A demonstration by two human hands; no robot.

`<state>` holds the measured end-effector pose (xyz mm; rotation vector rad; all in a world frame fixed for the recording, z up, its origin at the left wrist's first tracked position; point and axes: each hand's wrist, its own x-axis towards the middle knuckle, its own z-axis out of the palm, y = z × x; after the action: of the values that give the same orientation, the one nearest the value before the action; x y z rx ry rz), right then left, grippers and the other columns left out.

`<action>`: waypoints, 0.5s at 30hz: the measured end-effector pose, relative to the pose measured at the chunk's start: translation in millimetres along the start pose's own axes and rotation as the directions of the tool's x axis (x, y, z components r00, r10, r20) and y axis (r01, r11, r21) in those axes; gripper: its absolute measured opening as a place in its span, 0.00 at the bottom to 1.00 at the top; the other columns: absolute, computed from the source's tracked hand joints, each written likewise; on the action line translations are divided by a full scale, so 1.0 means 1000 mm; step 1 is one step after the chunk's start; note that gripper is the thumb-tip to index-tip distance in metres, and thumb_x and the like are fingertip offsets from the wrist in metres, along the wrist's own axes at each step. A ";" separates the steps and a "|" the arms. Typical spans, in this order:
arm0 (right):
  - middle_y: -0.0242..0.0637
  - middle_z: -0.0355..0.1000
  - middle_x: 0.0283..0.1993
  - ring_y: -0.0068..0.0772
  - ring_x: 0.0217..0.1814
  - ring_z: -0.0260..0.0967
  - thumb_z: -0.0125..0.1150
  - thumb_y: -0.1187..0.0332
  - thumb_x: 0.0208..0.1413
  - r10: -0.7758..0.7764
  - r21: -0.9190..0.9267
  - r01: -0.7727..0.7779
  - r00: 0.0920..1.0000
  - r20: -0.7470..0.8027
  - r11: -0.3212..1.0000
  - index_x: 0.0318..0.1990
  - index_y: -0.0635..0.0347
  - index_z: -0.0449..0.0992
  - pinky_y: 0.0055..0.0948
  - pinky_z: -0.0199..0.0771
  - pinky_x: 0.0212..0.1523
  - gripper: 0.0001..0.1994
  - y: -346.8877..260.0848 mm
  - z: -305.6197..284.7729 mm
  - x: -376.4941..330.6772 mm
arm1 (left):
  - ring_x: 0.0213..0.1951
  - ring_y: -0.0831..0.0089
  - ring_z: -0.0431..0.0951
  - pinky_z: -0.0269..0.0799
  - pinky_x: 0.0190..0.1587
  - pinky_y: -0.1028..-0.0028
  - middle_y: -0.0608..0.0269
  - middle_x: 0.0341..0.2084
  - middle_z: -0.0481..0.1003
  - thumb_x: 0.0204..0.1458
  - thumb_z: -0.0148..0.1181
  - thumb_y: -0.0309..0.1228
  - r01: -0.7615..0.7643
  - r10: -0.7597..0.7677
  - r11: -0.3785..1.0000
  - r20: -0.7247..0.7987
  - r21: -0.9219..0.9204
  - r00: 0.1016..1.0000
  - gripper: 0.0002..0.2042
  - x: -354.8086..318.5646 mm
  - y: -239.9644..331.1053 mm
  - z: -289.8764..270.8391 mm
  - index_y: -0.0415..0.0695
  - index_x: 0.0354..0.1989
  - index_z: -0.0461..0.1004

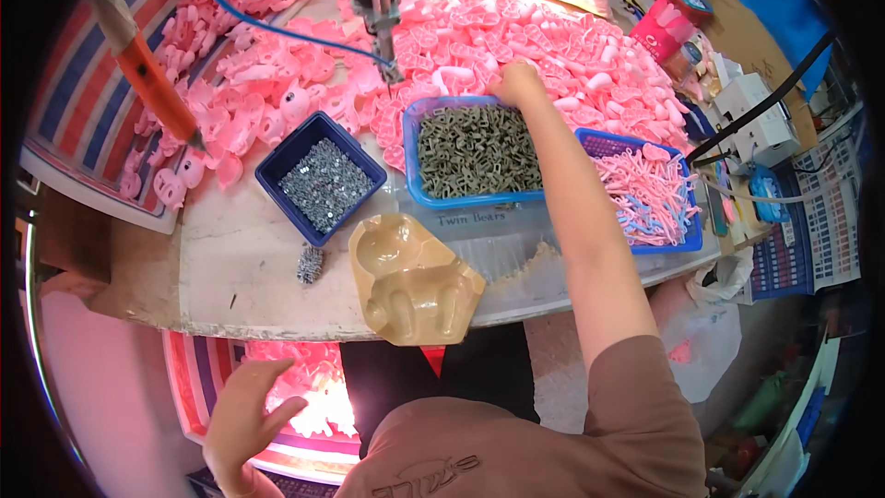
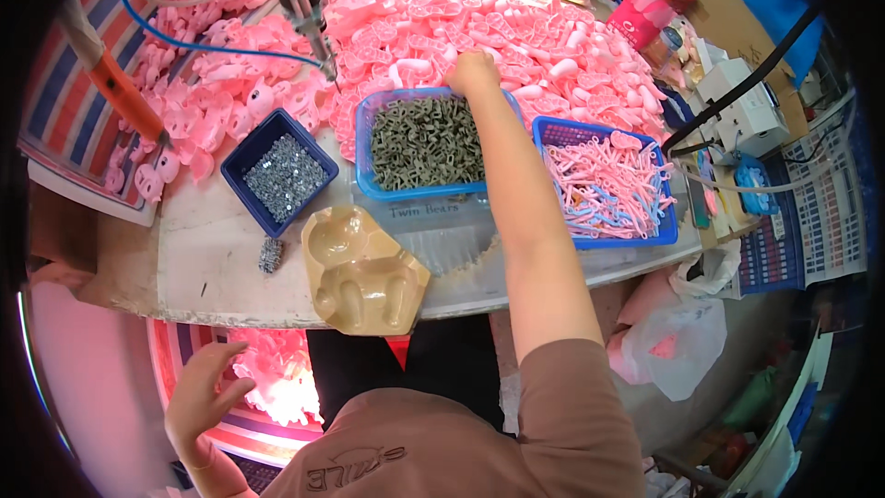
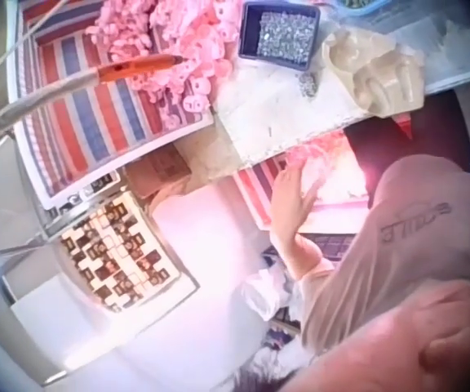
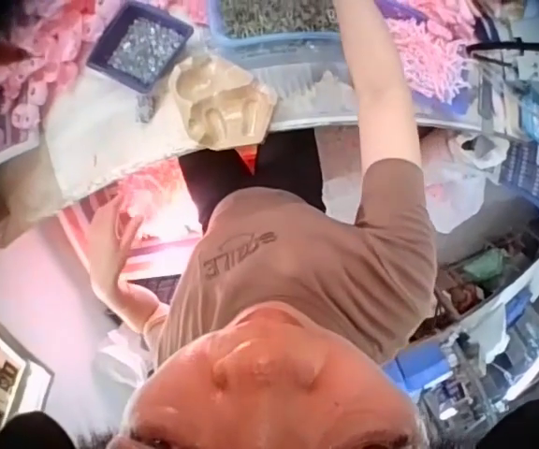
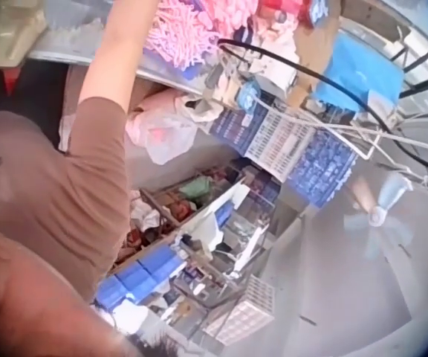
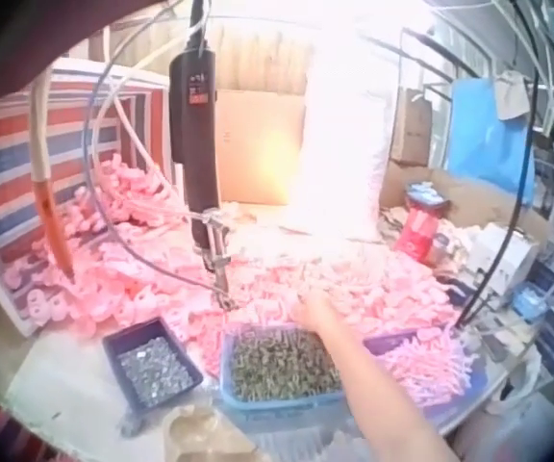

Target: Assemble pink plastic toy components at a factory workbench using a pneumatic tool.

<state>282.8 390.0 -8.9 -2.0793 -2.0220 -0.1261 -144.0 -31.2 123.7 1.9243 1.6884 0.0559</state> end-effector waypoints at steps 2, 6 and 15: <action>0.53 0.78 0.43 0.48 0.51 0.76 0.68 0.52 0.41 0.001 0.045 -0.006 0.995 0.102 0.999 0.39 0.62 0.82 0.43 0.74 0.55 0.23 -0.006 -0.008 -0.006 | 0.44 0.54 0.76 0.71 0.47 0.61 0.52 0.42 0.78 0.49 0.68 0.36 -0.260 0.259 0.965 -0.029 -0.025 0.965 0.23 0.022 0.011 0.010 0.40 0.52 0.73; 0.48 0.78 0.46 0.43 0.49 0.78 0.69 0.62 0.45 -0.025 0.335 0.008 0.999 0.046 0.942 0.48 0.64 0.77 0.38 0.79 0.45 0.23 0.011 -0.052 -0.018 | 0.48 0.53 0.76 0.72 0.49 0.60 0.54 0.49 0.76 0.50 0.67 0.34 -0.485 0.482 0.874 -0.099 -0.002 0.870 0.23 0.071 0.049 0.017 0.43 0.55 0.73; 0.37 0.79 0.38 0.24 0.36 0.77 0.66 0.70 0.56 -0.785 0.836 -0.231 0.290 0.547 0.497 0.52 0.67 0.76 0.26 0.79 0.38 0.17 -0.039 -0.131 -0.161 | 0.50 0.55 0.76 0.75 0.51 0.63 0.54 0.57 0.72 0.49 0.64 0.23 -0.710 0.656 0.703 -0.354 -0.034 0.667 0.25 0.167 0.106 0.082 0.44 0.59 0.71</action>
<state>251.3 203.7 86.1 -0.9230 -2.1648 2.0574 16.4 87.2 46.6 2.3991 0.9655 0.8195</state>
